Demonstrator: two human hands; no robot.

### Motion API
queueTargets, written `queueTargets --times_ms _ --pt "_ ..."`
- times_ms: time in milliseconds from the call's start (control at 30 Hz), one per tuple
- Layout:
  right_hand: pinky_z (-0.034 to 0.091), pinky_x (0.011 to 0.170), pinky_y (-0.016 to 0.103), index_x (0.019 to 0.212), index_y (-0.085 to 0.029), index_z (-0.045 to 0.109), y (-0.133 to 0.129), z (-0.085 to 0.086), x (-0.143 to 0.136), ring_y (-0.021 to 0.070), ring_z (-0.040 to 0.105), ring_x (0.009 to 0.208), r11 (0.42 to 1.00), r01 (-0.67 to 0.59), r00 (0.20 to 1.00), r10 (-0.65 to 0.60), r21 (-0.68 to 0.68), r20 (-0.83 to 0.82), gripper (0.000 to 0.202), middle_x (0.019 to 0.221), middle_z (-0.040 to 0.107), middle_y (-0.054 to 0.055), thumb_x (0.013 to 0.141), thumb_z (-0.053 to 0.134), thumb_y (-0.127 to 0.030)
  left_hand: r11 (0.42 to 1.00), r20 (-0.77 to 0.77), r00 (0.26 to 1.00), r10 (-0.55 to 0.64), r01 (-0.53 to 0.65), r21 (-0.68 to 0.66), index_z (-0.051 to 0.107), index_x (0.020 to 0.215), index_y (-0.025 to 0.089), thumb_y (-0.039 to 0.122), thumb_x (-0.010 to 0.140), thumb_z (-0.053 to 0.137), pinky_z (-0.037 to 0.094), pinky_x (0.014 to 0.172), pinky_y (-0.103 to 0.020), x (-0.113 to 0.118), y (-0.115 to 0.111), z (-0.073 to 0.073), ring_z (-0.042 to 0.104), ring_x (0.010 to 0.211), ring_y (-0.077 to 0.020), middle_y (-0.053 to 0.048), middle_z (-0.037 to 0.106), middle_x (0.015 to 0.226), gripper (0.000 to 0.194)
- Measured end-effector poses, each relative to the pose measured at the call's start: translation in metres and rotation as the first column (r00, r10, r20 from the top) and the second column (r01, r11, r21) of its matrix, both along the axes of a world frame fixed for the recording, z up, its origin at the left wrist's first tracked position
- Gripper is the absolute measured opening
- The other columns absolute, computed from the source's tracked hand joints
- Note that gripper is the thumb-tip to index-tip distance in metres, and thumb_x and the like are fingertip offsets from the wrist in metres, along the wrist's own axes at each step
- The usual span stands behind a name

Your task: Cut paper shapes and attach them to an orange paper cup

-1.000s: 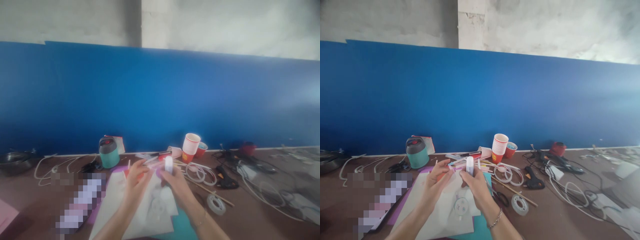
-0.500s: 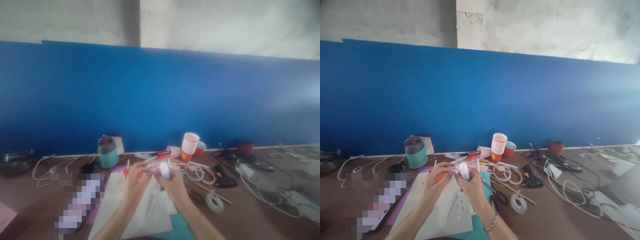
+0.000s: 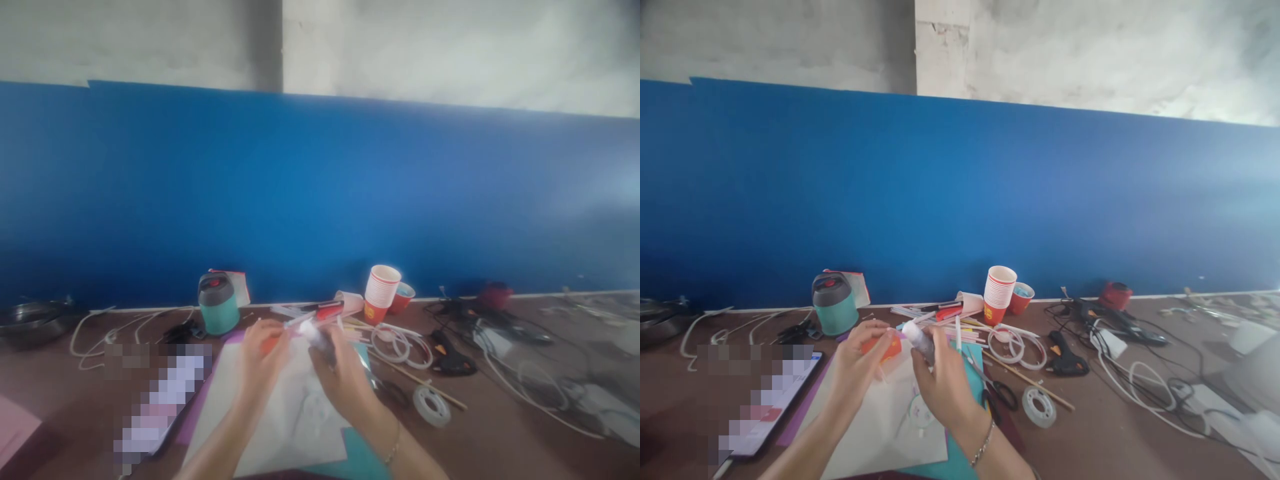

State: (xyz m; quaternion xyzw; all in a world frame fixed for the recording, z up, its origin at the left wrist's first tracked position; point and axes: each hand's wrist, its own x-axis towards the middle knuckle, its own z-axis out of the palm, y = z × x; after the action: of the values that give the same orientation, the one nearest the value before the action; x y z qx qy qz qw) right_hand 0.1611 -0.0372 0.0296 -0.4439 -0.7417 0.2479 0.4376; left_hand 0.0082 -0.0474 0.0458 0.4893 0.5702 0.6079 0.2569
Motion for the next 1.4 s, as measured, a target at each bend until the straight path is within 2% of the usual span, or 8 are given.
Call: queueTargets --times_ms 233,400,533,733,900,1067,1233,1400 --pt "0.050 0.079 0.033 0.120 -0.020 0.048 -0.005 0.001 -0.003 0.0225 0.061 0.095 0.983 -0.028 0.990 0.003 0.182 0.139 0.031 0.106 0.064 0.010 0.091 0.038 -0.026 0.998 -0.159 0.986 0.038 -0.030 0.050 0.070 0.063 0.024 0.037 0.072 0.061 0.048 0.067 -0.031 -0.002 0.004 -0.003 0.056 0.087 -0.0247 -0.006 0.063 0.085 0.018" --pt "0.051 0.075 0.035 0.121 -0.020 0.050 -0.003 -0.002 -0.004 0.0228 0.062 0.089 0.971 -0.030 0.983 -0.015 0.237 0.185 0.033 0.100 0.064 0.011 0.091 0.039 -0.025 0.998 0.013 0.999 -0.052 0.053 -0.041 0.069 0.065 0.020 0.044 0.069 0.064 0.042 0.046 -0.022 0.002 0.000 0.000 0.058 0.082 -0.0240 -0.008 0.062 0.088 0.025" --pt "0.051 0.073 0.035 0.122 -0.021 0.049 -0.001 -0.006 -0.003 0.0222 0.061 0.086 0.962 -0.029 0.977 -0.030 0.271 0.212 0.034 0.099 0.063 0.010 0.090 0.039 -0.025 0.983 0.164 0.981 -0.100 0.123 -0.138 0.068 0.073 0.016 0.047 0.068 0.064 0.036 0.041 -0.018 0.004 -0.002 0.003 0.058 0.072 -0.0189 -0.006 0.062 0.083 0.031" --pt "0.050 0.075 0.034 0.122 -0.021 0.049 0.004 -0.010 0.001 0.0231 0.061 0.089 0.961 0.010 0.968 -0.079 0.278 0.238 0.034 0.100 0.063 0.010 0.090 0.039 -0.025 0.964 0.333 0.939 -0.091 0.167 -0.205 0.066 0.071 0.016 0.044 0.063 0.067 0.040 0.047 -0.017 0.003 -0.002 0.009 0.056 0.070 -0.0161 -0.003 0.061 0.074 0.030" --pt "0.048 0.083 0.035 0.122 -0.020 0.047 0.003 -0.007 0.002 0.0227 0.058 0.100 0.964 0.006 0.983 -0.054 0.265 0.175 0.032 0.110 0.061 0.011 0.091 0.039 -0.025 0.973 0.276 0.958 -0.080 0.134 -0.186 0.066 0.071 0.016 0.042 0.066 0.065 0.040 0.048 -0.018 0.003 -0.001 0.009 0.055 0.065 -0.0140 -0.001 0.061 0.070 0.027" --pt "0.050 0.075 0.034 0.123 -0.020 0.047 0.000 -0.005 -0.001 0.0225 0.060 0.089 0.959 -0.038 0.972 -0.030 0.281 0.235 0.033 0.101 0.062 0.010 0.090 0.040 -0.024 0.971 0.264 0.961 -0.086 0.141 -0.195 0.068 0.073 0.016 0.040 0.067 0.064 0.039 0.047 -0.019 0.004 -0.002 0.005 0.057 0.073 -0.0175 -0.004 0.064 0.078 0.026" --pt "0.050 0.072 0.034 0.124 -0.021 0.046 0.002 -0.010 -0.002 0.0226 0.060 0.087 0.958 -0.035 0.969 -0.037 0.286 0.245 0.034 0.100 0.061 0.009 0.090 0.040 -0.023 0.951 0.423 0.905 -0.045 0.168 -0.259 0.070 0.073 0.015 0.042 0.059 0.072 0.045 0.058 -0.022 0.001 0.004 -0.004 0.057 0.090 -0.0237 -0.009 0.066 0.085 0.031" --pt "0.051 0.071 0.034 0.123 -0.021 0.047 0.003 -0.012 -0.001 0.0227 0.061 0.087 0.960 -0.043 0.971 -0.025 0.278 0.236 0.033 0.100 0.062 0.010 0.091 0.039 -0.024 0.954 0.557 0.829 -0.054 0.207 -0.216 0.070 0.069 0.013 0.044 0.048 0.081 0.047 0.074 -0.029 0.000 0.010 -0.013 0.058 0.088 -0.0226 -0.010 0.067 0.083 0.039"
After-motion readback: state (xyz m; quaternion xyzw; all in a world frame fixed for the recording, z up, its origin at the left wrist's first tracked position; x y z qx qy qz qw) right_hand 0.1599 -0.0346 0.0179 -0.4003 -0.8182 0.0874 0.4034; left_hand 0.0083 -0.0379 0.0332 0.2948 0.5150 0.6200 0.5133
